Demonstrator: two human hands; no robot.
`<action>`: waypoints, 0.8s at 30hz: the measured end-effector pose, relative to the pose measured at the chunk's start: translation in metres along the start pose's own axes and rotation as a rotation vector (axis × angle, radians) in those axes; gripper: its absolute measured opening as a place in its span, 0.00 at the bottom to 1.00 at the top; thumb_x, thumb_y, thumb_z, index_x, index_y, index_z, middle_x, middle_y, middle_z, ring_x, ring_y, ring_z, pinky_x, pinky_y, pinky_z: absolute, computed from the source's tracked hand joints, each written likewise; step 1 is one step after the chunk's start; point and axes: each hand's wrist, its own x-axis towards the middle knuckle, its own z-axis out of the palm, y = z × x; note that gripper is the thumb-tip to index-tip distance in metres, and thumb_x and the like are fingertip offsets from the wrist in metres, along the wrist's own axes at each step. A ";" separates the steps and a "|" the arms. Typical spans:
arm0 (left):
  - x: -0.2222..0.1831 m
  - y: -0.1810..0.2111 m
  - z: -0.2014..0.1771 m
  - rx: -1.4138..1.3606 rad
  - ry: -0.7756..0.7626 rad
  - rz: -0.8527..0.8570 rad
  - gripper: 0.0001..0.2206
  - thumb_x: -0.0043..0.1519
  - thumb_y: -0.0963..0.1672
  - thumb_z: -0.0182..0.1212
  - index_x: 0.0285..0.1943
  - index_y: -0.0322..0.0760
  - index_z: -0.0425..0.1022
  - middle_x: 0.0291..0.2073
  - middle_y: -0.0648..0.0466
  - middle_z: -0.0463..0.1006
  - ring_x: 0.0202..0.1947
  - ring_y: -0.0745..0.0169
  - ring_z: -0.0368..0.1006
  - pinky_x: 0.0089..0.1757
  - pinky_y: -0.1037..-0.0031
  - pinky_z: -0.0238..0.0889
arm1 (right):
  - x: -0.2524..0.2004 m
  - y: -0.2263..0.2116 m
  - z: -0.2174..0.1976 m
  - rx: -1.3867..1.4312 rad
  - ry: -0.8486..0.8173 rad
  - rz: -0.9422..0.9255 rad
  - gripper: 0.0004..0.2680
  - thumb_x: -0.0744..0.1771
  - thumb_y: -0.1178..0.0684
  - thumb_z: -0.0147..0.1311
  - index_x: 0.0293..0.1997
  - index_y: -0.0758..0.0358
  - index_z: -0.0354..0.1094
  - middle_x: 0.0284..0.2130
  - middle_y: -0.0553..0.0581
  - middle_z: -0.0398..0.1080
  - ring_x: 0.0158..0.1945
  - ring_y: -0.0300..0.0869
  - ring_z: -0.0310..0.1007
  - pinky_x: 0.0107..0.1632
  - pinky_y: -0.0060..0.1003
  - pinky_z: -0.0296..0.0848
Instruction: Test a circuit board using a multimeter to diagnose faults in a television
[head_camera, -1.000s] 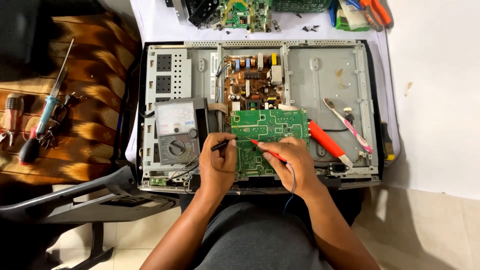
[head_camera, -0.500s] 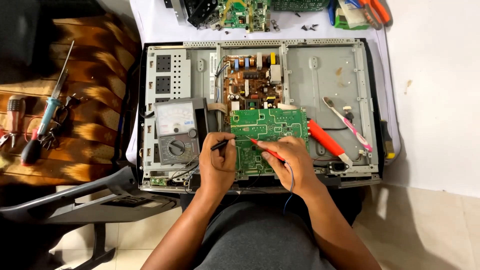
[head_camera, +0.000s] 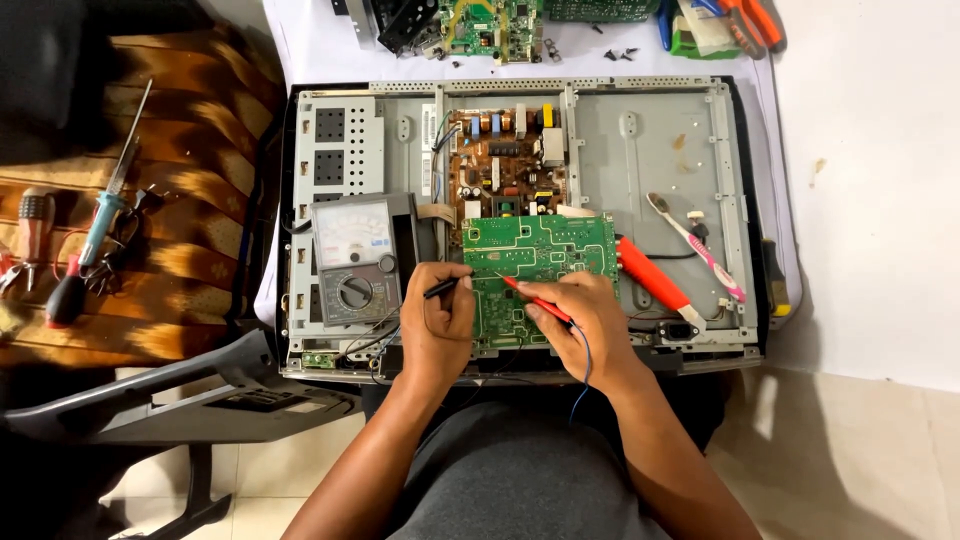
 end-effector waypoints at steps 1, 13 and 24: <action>0.000 -0.002 0.000 -0.001 0.000 0.001 0.05 0.79 0.42 0.52 0.55 0.42 0.74 0.20 0.58 0.64 0.17 0.71 0.60 0.27 0.74 0.59 | 0.001 -0.001 -0.001 -0.001 0.001 0.000 0.08 0.67 0.53 0.60 0.50 0.54 0.79 0.36 0.56 0.80 0.42 0.49 0.73 0.53 0.40 0.66; -0.001 -0.006 0.001 -0.005 0.002 -0.009 0.05 0.79 0.42 0.53 0.55 0.42 0.75 0.23 0.56 0.66 0.18 0.70 0.61 0.28 0.73 0.61 | -0.005 0.001 -0.002 0.022 0.119 0.057 0.07 0.66 0.54 0.62 0.48 0.55 0.79 0.35 0.56 0.77 0.42 0.51 0.75 0.51 0.43 0.72; -0.001 -0.008 0.000 0.008 0.011 0.037 0.05 0.78 0.41 0.52 0.55 0.40 0.75 0.27 0.55 0.67 0.19 0.67 0.63 0.27 0.72 0.62 | -0.007 -0.002 -0.006 0.033 0.199 0.122 0.05 0.67 0.52 0.61 0.44 0.57 0.79 0.33 0.57 0.75 0.38 0.51 0.77 0.46 0.41 0.75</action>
